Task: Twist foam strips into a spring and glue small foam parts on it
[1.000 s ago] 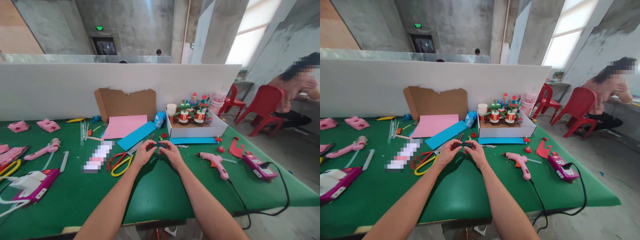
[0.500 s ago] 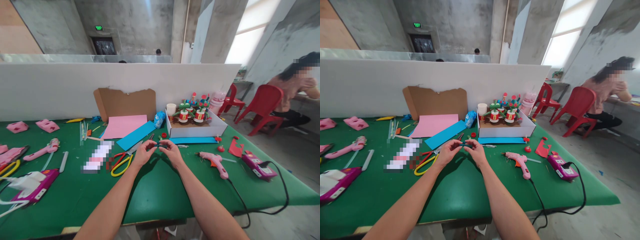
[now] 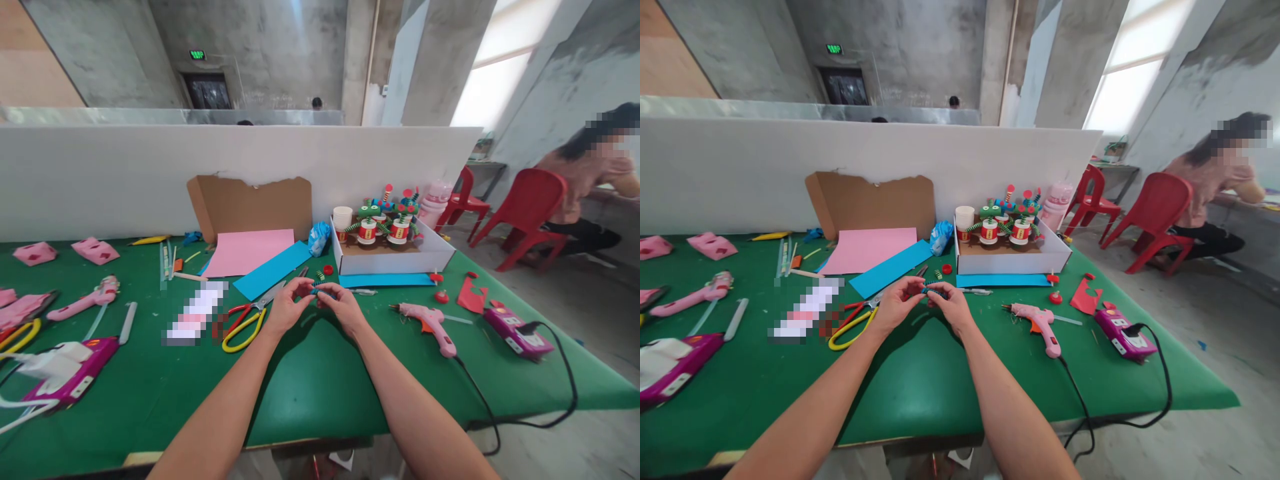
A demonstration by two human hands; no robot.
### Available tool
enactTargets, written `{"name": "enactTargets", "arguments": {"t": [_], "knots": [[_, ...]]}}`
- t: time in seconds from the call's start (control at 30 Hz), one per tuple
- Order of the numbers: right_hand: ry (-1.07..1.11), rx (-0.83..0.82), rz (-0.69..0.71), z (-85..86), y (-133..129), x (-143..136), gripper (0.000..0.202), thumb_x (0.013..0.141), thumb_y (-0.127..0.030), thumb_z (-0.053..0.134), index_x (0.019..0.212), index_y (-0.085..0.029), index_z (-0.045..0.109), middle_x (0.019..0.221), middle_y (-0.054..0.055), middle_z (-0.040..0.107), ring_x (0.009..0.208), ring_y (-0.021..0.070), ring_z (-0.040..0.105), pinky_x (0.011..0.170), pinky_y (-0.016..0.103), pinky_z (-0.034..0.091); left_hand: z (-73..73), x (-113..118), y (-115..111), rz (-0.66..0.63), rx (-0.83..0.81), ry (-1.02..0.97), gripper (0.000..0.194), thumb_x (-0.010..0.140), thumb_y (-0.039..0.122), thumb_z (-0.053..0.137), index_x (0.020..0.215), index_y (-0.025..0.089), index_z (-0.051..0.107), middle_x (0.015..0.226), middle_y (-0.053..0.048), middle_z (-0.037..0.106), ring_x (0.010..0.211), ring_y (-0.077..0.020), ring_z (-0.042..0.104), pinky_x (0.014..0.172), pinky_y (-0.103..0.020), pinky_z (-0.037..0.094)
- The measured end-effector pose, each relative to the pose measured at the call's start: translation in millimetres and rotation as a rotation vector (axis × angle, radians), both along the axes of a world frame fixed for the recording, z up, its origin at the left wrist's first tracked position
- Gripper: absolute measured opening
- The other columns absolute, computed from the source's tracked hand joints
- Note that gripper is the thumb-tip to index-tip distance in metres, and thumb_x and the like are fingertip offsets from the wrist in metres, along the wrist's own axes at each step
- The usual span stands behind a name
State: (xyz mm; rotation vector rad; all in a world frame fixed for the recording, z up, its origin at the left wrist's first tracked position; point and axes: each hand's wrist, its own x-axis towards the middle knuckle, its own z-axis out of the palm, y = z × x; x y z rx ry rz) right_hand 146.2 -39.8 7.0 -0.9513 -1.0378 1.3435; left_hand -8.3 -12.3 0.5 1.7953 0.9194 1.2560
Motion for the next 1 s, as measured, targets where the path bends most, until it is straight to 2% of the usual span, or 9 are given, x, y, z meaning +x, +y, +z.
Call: {"name": "enactTargets", "arguments": {"t": [0.1,0.2,0.33,0.47,0.67,0.9,1.0], "knots": [[0.103,-0.075,0.003,-2.8,2,1,0.036,0.057,-0.045,0.082,0.079,-0.020,0.068,0.070,-0.002,0.067,0.059,0.0096,0.058,0.064,0.025,0.049,-0.1,0,1,0.014,-0.024,-0.025,0.030,0.075,0.031,0.066,0.102,0.018,0.060,0.093,-0.005,0.066,0.080,-0.0152,0.062,0.076,-0.031,0.051],[0.168,-0.111,0.047,-5.6,3,1,0.037,0.059,-0.047,0.081,0.078,-0.019,0.067,0.071,-0.002,0.067,0.058,0.0083,0.058,0.062,0.024,0.048,2.0,1,0,0.020,-0.048,-0.015,0.028,0.075,0.032,0.066,0.098,0.018,0.061,0.084,-0.003,0.065,0.077,-0.0151,0.062,0.074,-0.029,0.051],[0.171,-0.130,0.138,-9.4,3,0,0.036,0.064,-0.049,0.078,0.079,-0.018,0.065,0.068,-0.002,0.066,0.056,0.0076,0.057,0.062,0.023,0.047,5.0,0,-2,0.051,-0.046,0.047,0.022,0.076,0.033,0.063,0.092,0.018,0.065,0.073,0.000,0.064,0.067,-0.0138,0.059,0.065,-0.026,0.049],[0.173,-0.131,0.210,-12.0,3,-1,0.037,0.066,-0.051,0.076,0.079,-0.018,0.065,0.068,-0.001,0.064,0.055,0.0080,0.057,0.062,0.025,0.048,4.8,0,-2,0.069,-0.034,0.055,0.019,0.076,0.034,0.063,0.085,0.018,0.068,0.074,-0.002,0.067,0.065,-0.0143,0.060,0.063,-0.026,0.048],[0.227,-0.114,0.196,-9.2,2,0,0.034,0.066,-0.043,0.079,0.090,-0.023,0.066,0.069,-0.005,0.060,0.057,0.0073,0.055,0.058,0.022,0.046,3.1,0,-2,0.069,0.000,0.073,0.019,0.076,0.035,0.064,0.082,0.018,0.069,0.070,-0.001,0.066,0.061,-0.0128,0.056,0.058,-0.024,0.044],[0.257,-0.145,0.166,-7.1,2,-1,0.031,0.067,-0.046,0.076,0.082,-0.020,0.068,0.067,-0.002,0.057,0.061,0.0076,0.051,0.057,0.020,0.043,4.5,2,-5,0.056,0.090,0.144,0.015,0.078,0.030,0.062,0.083,0.018,0.068,0.071,-0.002,0.066,0.062,-0.0125,0.056,0.060,-0.024,0.045],[0.254,-0.131,0.160,-5.3,1,-3,0.029,0.065,-0.042,0.078,0.080,-0.019,0.068,0.068,-0.003,0.056,0.057,0.0061,0.046,0.053,0.019,0.039,7.0,3,-8,0.041,0.119,0.170,0.014,0.079,0.030,0.062,0.084,0.018,0.067,0.071,-0.001,0.065,0.062,-0.0123,0.056,0.061,-0.024,0.045]]}}
